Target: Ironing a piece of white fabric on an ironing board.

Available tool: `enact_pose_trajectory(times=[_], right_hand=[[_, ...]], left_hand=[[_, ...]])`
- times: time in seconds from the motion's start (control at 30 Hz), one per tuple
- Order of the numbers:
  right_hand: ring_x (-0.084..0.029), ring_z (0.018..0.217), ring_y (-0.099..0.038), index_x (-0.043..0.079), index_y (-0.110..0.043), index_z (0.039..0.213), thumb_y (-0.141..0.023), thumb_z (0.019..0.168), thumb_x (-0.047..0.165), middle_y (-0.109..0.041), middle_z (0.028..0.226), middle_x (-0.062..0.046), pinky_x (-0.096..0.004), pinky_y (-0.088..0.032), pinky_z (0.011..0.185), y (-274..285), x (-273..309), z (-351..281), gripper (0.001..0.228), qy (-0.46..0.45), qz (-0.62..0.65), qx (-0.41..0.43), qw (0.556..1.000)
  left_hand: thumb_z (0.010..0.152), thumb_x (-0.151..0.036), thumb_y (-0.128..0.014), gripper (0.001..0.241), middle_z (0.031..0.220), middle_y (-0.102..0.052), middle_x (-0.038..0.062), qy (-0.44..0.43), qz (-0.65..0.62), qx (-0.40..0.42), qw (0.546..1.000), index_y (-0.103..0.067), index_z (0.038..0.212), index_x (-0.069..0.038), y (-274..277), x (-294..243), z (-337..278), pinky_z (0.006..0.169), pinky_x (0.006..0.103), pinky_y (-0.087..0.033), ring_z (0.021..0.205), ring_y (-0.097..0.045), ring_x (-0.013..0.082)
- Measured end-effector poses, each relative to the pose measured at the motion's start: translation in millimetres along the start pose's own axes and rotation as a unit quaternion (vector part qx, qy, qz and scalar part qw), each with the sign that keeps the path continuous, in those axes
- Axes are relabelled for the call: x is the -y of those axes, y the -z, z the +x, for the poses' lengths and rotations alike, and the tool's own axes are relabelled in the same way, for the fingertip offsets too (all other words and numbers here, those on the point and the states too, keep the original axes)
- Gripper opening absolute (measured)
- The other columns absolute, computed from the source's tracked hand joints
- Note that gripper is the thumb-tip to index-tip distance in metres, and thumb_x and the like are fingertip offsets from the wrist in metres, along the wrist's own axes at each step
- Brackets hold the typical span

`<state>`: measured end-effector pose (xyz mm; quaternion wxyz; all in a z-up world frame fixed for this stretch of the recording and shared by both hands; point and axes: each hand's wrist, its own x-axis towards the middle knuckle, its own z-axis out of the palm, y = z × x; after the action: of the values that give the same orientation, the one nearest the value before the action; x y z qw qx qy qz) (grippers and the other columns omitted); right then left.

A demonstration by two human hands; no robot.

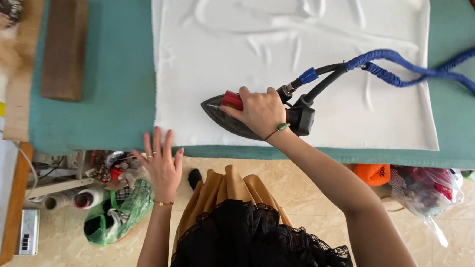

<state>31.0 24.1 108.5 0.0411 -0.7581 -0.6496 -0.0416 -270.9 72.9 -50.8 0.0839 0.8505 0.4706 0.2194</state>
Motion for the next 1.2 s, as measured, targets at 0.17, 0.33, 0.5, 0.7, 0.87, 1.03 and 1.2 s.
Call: enact_pose_trajectory(times=[0.17,0.33,0.5,0.7,0.87,1.03,1.2], right_hand=[[-0.016,0.032,-0.05,0.009,-0.062,0.076,-0.056,0.092,0.075,-0.054,0.04,-0.001,-0.031,-0.043,0.05,-9,43,64,0.068,-0.028,0.01,-0.036,0.999],[-0.018,0.036,-0.057,0.009,-0.062,0.079,-0.056,0.091,0.073,-0.059,0.045,-0.002,-0.034,-0.045,0.052,-30,68,125,0.066,-0.083,0.032,-0.061,0.994],[-0.02,0.04,-0.059,0.01,-0.063,0.079,-0.055,0.093,0.071,-0.061,0.048,-0.002,-0.035,-0.047,0.053,-54,66,185,0.063,-0.144,0.026,-0.069,0.987],[-0.017,0.042,-0.059,0.009,-0.063,0.082,-0.05,0.091,0.075,-0.062,0.05,-0.002,-0.034,-0.048,0.05,-57,69,227,0.069,-0.194,0.035,-0.066,0.978],[-0.014,0.041,-0.058,0.01,-0.066,0.084,-0.048,0.092,0.077,-0.063,0.052,-0.001,-0.033,-0.05,0.048,-69,69,221,0.07,-0.171,0.032,-0.059,0.983],[-0.015,0.04,-0.054,0.013,-0.067,0.089,-0.045,0.096,0.077,-0.06,0.051,0.0,-0.034,-0.05,0.055,-43,83,160,0.069,-0.06,0.016,-0.019,0.998],[-0.014,0.034,-0.047,0.014,-0.066,0.084,-0.044,0.091,0.082,-0.054,0.042,0.002,-0.034,-0.048,0.058,-16,109,89,0.072,0.014,-0.013,0.021,1.0]], left_hand=[[0.1,-0.045,-0.058,0.056,0.164,-0.039,0.005,-0.084,-0.003,0.006,0.996,-0.051,0.15,-0.022,9,37,23,0.123,0.0698,-0.008,0.154,-0.027,0.0307],[0.104,-0.029,-0.061,0.027,0.137,-0.06,0.005,-0.17,-0.112,-0.009,0.979,-0.069,0.125,-0.014,30,53,58,0.118,0.0512,-0.039,0.132,-0.055,0.0268],[0.1,-0.026,-0.066,0.017,0.123,-0.063,0.002,-0.215,-0.139,-0.006,0.967,-0.07,0.111,-0.013,21,73,74,0.105,0.0465,-0.046,0.118,-0.059,0.0252],[0.099,-0.024,-0.067,0.015,0.122,-0.065,0.002,-0.235,-0.169,-0.023,0.957,-0.07,0.106,-0.011,16,79,76,0.1,0.0451,-0.047,0.115,-0.06,0.0256],[0.098,-0.022,-0.063,0.013,0.116,-0.069,0.004,-0.226,-0.208,-0.034,0.951,-0.069,0.096,-0.01,0,96,66,0.101,0.0446,-0.049,0.112,-0.062,0.0276],[0.102,-0.019,-0.059,0.017,0.1,-0.072,0.008,-0.106,-0.44,-0.029,0.891,-0.07,0.096,-0.008,-11,106,63,0.092,0.0386,-0.056,0.096,-0.067,0.0192],[0.103,-0.019,-0.058,0.018,0.094,-0.069,0.008,0.012,-0.561,-0.043,0.827,-0.068,0.096,-0.006,-3,116,68,0.083,0.0315,-0.051,0.086,-0.062,0.0162]])
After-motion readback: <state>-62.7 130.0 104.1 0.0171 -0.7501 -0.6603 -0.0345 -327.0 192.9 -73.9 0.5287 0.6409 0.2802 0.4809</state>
